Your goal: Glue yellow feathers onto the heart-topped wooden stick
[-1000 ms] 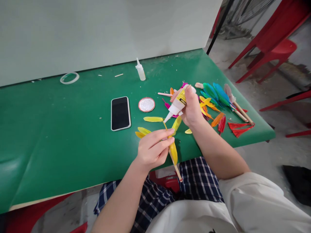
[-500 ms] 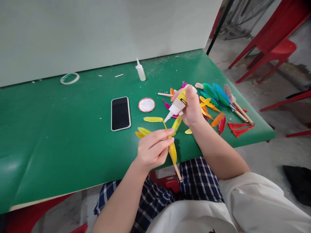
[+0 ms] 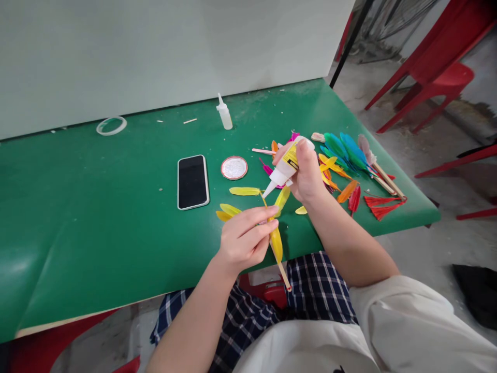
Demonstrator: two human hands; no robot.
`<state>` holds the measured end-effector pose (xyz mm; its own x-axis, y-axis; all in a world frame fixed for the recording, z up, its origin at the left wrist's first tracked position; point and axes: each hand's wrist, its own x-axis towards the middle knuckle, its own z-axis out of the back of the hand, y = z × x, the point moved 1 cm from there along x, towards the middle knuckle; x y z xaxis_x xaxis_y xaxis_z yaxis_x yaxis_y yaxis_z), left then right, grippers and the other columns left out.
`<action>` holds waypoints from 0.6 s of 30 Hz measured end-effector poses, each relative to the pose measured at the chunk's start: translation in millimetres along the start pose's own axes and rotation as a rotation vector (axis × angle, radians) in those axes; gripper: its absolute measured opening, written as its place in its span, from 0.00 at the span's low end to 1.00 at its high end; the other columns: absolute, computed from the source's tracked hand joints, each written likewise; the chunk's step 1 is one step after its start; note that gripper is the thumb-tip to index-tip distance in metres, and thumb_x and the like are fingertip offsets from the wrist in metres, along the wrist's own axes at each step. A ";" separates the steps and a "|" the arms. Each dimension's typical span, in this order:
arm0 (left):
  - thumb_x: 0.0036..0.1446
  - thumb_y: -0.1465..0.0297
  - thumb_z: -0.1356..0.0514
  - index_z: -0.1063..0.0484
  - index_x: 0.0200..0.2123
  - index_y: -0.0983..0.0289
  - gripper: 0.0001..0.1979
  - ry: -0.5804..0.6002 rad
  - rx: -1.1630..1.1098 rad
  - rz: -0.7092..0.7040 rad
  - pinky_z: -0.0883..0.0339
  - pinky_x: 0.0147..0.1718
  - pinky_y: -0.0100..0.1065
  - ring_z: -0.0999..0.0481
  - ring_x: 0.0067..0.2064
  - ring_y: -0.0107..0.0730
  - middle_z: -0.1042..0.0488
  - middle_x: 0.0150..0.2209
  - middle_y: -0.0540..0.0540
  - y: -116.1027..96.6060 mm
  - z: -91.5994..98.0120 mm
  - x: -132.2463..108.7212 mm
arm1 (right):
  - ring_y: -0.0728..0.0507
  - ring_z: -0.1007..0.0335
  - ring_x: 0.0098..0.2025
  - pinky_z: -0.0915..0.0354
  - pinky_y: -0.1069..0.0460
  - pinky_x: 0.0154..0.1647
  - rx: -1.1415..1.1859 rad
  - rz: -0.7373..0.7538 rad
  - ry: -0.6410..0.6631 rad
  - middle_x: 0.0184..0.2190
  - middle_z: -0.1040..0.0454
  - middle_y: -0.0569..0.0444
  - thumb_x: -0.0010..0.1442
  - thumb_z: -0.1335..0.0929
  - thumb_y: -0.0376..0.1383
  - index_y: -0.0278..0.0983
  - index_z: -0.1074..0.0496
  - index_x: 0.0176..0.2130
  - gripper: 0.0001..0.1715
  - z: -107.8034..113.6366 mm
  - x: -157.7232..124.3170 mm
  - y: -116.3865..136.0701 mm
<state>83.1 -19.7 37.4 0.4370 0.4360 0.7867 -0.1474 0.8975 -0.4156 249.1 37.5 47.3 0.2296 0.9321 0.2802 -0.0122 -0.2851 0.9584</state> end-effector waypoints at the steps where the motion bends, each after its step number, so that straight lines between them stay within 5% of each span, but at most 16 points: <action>1: 0.49 0.84 0.42 0.29 0.38 0.64 0.14 0.000 0.000 0.000 0.24 0.39 0.35 0.24 0.43 0.34 0.25 0.42 0.58 -0.1 0.0 0.1 | 0.51 0.42 0.17 0.43 0.53 0.17 0.014 0.007 -0.005 0.16 0.41 0.56 0.54 0.49 0.64 0.40 0.30 0.28 0.38 0.2 -0.3 1.0; 18: 0.47 0.85 0.42 0.29 0.38 0.65 0.15 0.012 0.012 -0.004 0.25 0.39 0.35 0.24 0.43 0.34 0.25 0.42 0.58 0.6 0.0 0.0 | 0.53 0.45 0.16 0.46 0.55 0.16 0.054 0.026 0.000 0.16 0.40 0.58 0.55 0.45 0.61 0.40 0.28 0.30 0.32 2.1 -1.7 4.3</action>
<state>83.0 -19.2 37.1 0.4480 0.4314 0.7830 -0.1561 0.9001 -0.4067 250.7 34.2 50.8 0.2302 0.9240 0.3053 0.0341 -0.3212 0.9464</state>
